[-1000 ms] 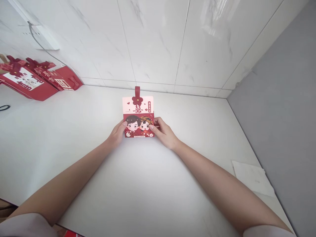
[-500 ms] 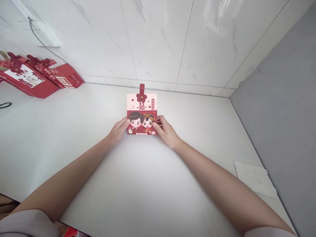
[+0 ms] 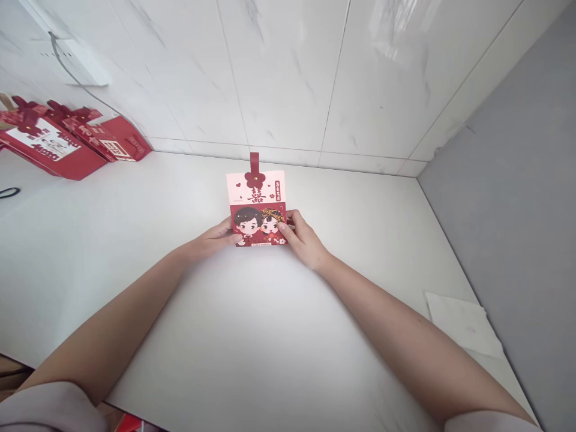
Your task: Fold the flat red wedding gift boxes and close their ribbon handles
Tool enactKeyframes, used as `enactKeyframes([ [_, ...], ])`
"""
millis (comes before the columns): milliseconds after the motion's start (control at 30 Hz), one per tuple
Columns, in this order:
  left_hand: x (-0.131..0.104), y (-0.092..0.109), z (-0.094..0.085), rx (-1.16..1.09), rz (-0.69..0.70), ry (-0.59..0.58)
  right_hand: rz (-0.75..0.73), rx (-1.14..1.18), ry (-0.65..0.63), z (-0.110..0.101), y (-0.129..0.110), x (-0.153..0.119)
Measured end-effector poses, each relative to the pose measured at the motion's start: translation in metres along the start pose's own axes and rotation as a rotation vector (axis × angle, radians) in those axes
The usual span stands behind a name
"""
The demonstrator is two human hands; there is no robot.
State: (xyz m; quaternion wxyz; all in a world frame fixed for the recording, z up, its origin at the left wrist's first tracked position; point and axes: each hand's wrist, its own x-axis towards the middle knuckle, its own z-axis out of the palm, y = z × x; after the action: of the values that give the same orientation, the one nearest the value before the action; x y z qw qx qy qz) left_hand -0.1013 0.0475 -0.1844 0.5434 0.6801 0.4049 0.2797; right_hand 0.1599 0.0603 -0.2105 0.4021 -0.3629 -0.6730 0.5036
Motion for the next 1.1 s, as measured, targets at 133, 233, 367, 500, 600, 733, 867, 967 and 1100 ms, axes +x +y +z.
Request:
enactKeyframes([
  [133, 0.004, -0.007, 0.006, -0.007, 0.032, 0.12, 0.011, -0.009, 0.027, -0.001, 0.002, 0.002],
  [233, 0.008, -0.009, 0.01, -0.055, 0.076, 0.184, 0.02, -0.019, 0.031, -0.002, 0.002, 0.002],
  [367, 0.01, -0.008, 0.011, -0.108, 0.076, 0.289, -0.038, -0.003, -0.05, -0.003, 0.001, 0.0],
  [500, 0.011, -0.013, 0.009, -0.024, 0.05, 0.423, -0.14, -0.086, -0.051, -0.001, 0.003, -0.002],
  [600, 0.01, -0.016, 0.01, 0.045, 0.053, 0.461, -0.127, -0.1, -0.029, 0.001, 0.004, -0.002],
  [733, 0.01, -0.014, 0.013, 0.01, 0.064, 0.44, -0.087, -0.039, -0.018, 0.0, 0.003, -0.002],
  [867, 0.009, -0.011, 0.01, -0.03, 0.07, 0.362, -0.052, 0.005, -0.022, -0.002, 0.006, 0.0],
  [967, 0.007, -0.009, 0.003, 0.037, 0.07, 0.299, -0.078, -0.057, -0.053, -0.004, 0.008, 0.002],
  [1100, 0.004, -0.005, -0.005, 0.086, 0.049, 0.21, -0.124, -0.148, -0.119, -0.006, 0.006, 0.002],
])
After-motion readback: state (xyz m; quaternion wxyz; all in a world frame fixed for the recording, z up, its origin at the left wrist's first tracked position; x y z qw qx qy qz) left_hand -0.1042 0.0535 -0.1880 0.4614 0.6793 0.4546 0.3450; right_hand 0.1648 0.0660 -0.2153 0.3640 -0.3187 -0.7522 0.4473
